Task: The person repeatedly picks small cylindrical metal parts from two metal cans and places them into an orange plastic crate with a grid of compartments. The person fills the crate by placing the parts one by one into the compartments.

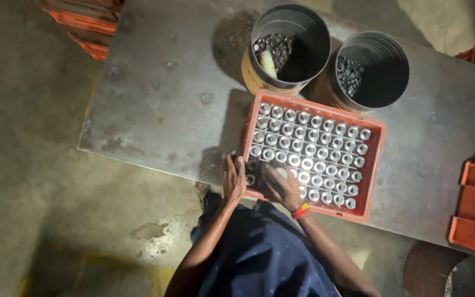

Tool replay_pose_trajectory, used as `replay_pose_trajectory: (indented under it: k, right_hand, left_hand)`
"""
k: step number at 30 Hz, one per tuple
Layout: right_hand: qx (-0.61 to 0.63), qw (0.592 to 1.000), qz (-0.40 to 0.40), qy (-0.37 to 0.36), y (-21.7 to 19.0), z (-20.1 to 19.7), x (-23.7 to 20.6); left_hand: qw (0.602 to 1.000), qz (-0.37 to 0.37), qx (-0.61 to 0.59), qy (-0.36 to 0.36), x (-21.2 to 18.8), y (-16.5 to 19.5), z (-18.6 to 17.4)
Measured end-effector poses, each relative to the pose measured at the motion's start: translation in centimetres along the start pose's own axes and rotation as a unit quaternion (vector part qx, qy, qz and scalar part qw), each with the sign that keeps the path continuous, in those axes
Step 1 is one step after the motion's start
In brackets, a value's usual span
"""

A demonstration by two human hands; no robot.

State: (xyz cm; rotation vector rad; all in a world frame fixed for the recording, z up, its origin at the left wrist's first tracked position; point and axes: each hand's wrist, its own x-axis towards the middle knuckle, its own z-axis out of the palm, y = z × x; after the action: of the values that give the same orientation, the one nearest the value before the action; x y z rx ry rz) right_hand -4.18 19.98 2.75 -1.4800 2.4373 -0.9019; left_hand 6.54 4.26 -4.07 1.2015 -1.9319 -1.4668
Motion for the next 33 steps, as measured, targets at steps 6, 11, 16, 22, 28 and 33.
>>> replay_pose_trajectory:
  k: [6,11,16,22,28,33]
  right_hand:
    - [0.093,0.967,-0.081,0.224,-2.4,-0.1,2.9]
    - [0.096,0.984,0.013,0.148,-2.5,0.4,3.2]
    - [0.101,0.992,-0.072,0.040,-2.1,0.9,-0.5]
    - [0.103,0.971,-0.055,0.207,-1.2,1.2,3.4]
    - [0.074,0.992,-0.023,0.102,-1.0,-1.1,8.3]
    - [0.039,0.959,-0.081,0.269,-1.0,-1.4,10.1]
  left_hand:
    - [0.980,-0.116,-0.159,0.033,0.7,-1.0,1.2]
    - [0.964,-0.192,-0.184,0.015,1.2,-1.1,1.0]
    - [0.992,-0.095,-0.076,0.029,0.8,-0.8,0.9]
    - [0.985,-0.066,-0.148,0.052,0.6,0.5,0.4]
    - [0.986,-0.084,-0.139,0.037,0.4,0.7,0.2]
    - [0.993,-0.032,-0.096,0.068,0.1,-0.3,0.7]
